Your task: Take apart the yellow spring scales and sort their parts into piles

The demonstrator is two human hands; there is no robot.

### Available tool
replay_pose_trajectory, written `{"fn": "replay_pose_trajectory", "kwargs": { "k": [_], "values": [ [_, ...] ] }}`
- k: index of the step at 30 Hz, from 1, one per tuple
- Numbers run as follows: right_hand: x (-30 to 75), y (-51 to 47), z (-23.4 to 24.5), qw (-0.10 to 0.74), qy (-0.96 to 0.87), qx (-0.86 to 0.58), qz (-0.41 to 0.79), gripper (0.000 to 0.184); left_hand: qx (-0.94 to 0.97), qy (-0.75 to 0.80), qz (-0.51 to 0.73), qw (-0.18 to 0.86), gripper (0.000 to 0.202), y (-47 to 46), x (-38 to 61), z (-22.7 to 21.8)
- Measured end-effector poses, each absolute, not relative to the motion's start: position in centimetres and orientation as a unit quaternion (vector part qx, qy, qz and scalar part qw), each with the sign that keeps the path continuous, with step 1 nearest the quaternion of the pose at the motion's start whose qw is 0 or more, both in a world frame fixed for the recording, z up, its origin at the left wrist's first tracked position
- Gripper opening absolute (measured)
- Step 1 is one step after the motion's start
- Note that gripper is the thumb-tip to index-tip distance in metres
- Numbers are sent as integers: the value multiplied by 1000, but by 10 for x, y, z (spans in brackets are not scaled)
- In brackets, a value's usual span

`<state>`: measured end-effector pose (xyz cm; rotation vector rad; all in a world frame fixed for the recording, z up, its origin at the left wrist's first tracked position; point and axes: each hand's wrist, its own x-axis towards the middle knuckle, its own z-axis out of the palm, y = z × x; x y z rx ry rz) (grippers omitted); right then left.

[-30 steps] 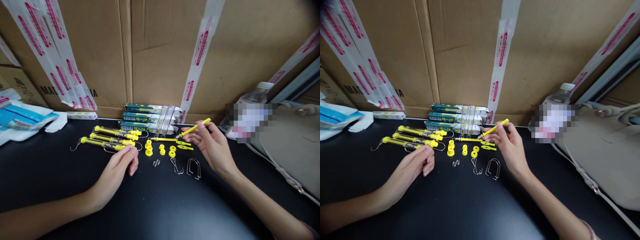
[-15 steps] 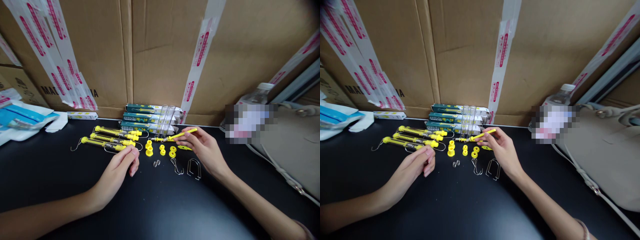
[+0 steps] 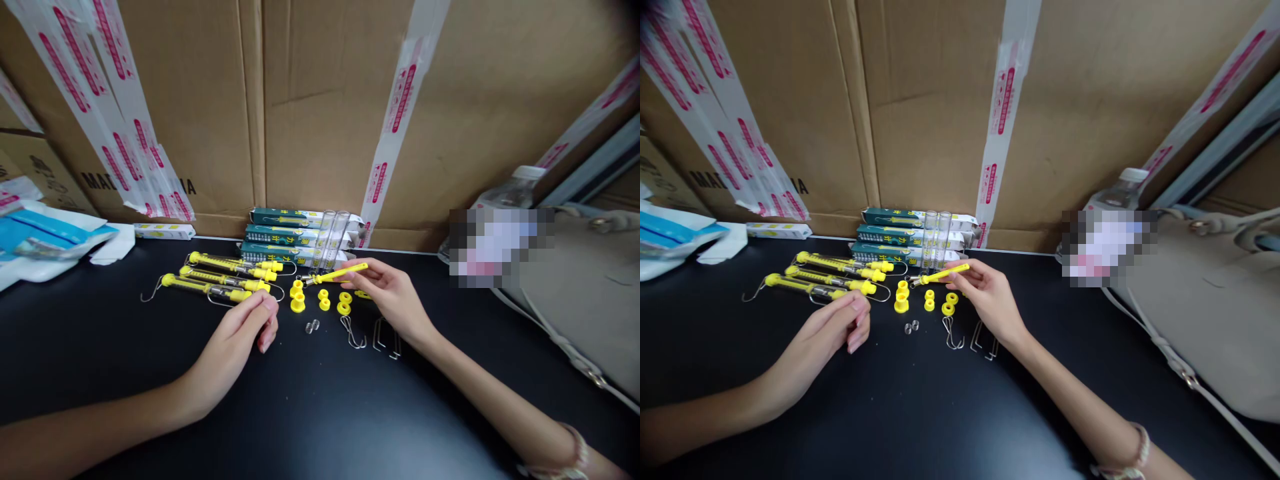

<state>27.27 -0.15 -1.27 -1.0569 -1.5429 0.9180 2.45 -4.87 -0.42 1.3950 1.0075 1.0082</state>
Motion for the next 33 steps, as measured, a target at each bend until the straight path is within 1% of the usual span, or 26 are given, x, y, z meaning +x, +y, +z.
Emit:
{"fn": "replay_pose_trajectory", "kwargs": {
  "k": [4, 11, 15, 22, 25, 33],
  "values": [
    [276, -1, -14, 466, -685, -461, 318, 23, 591, 426, 423, 539, 35, -50, 25, -4],
    [290, 2, -12, 398, -761, -490, 149, 16, 599, 433, 413, 532, 35, -51, 26, 0],
    [293, 5, -11, 360, -793, -483, 96, 13, 607, 438, 404, 525, 36, -51, 26, 0],
    [299, 7, -10, 306, -821, -477, 67, 17, 614, 441, 395, 522, 37, -52, 25, 1],
    [311, 9, -4, 284, -830, -476, 68, 23, 617, 442, 391, 521, 37, -51, 25, 0],
    [342, 12, -3, 235, -842, -480, 79, 28, 622, 437, 388, 521, 37, -52, 25, 0]
  ]
}}
